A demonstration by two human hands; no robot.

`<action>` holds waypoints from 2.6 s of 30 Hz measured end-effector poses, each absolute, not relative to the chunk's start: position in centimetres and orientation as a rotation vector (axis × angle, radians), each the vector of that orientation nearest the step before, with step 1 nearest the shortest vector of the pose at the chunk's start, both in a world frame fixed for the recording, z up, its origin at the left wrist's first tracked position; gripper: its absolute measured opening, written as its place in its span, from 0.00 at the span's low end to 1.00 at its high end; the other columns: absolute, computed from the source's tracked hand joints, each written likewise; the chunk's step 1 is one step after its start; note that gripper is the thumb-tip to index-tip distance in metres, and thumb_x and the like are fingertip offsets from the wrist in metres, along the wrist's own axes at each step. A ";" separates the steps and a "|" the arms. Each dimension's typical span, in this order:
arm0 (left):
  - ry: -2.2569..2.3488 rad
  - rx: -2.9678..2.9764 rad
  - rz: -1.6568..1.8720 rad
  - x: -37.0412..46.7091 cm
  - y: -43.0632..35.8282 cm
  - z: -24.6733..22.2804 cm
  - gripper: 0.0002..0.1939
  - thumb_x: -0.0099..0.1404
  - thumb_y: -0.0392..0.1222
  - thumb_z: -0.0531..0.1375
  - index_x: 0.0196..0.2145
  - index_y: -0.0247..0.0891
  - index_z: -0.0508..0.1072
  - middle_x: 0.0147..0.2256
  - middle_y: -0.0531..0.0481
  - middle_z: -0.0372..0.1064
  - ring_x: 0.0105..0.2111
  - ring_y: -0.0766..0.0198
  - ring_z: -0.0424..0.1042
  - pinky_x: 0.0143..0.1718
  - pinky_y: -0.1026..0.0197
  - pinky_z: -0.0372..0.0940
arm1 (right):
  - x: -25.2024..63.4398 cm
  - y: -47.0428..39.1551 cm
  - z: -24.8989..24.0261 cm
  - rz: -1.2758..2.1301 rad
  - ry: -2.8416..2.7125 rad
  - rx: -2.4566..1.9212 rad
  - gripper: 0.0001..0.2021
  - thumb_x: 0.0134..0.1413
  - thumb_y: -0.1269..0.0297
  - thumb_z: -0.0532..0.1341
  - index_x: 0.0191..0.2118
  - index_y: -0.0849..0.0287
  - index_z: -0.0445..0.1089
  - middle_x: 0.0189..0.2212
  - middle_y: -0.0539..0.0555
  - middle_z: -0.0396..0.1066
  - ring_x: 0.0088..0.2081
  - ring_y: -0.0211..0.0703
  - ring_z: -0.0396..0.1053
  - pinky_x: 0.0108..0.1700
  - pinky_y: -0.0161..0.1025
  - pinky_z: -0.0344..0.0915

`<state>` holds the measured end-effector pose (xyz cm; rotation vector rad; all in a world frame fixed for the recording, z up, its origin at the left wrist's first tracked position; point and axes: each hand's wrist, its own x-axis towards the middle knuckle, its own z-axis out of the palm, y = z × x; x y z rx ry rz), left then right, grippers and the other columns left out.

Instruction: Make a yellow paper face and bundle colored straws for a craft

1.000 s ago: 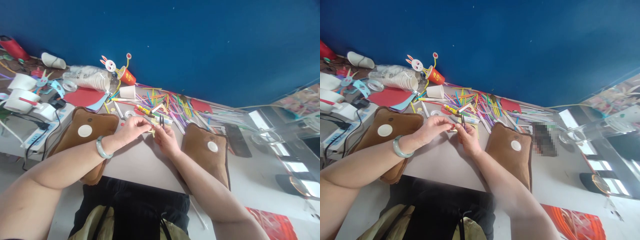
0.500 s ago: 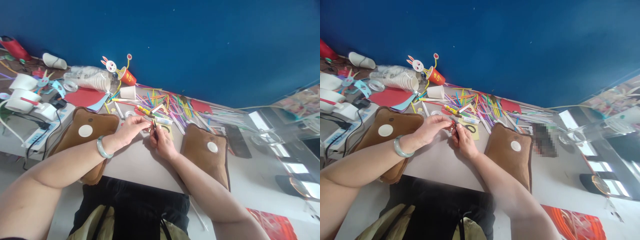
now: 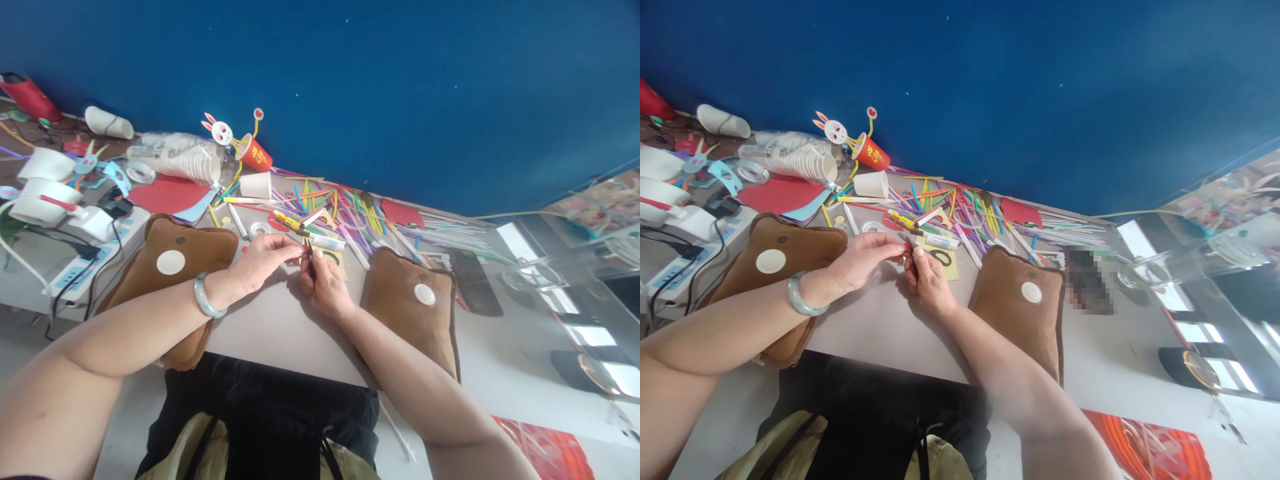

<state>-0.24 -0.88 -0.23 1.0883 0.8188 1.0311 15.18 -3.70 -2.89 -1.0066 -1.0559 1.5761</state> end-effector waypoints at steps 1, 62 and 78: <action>0.820 1.088 1.032 -0.2 -0.9 -0.2 0.08 0.57 0.42 0.67 0.27 0.34 0.78 0.26 0.51 0.74 0.31 0.65 0.72 0.38 0.60 0.65 | 15.2 -3.7 -2.9 1.577 -1.061 -1.008 0.28 0.56 0.33 0.57 0.27 0.57 0.64 0.12 0.42 0.53 0.14 0.29 0.44 0.17 0.32 0.42; 1.045 1.443 0.977 -0.7 -1.0 0.8 0.09 0.57 0.43 0.64 0.23 0.36 0.75 0.24 0.51 0.72 0.28 0.64 0.69 0.32 0.61 0.62 | 15.6 -3.6 -1.1 1.587 -0.918 -0.971 0.18 0.44 0.54 0.73 0.28 0.58 0.66 0.15 0.39 0.49 0.16 0.27 0.41 0.19 0.32 0.38; 1.049 1.491 0.958 -0.6 -0.9 0.6 0.07 0.55 0.40 0.63 0.22 0.37 0.75 0.23 0.52 0.73 0.26 0.64 0.69 0.31 0.61 0.63 | 15.7 -3.5 -1.8 1.612 -0.923 -0.958 0.19 0.43 0.53 0.74 0.27 0.58 0.65 0.14 0.39 0.50 0.15 0.27 0.42 0.18 0.31 0.39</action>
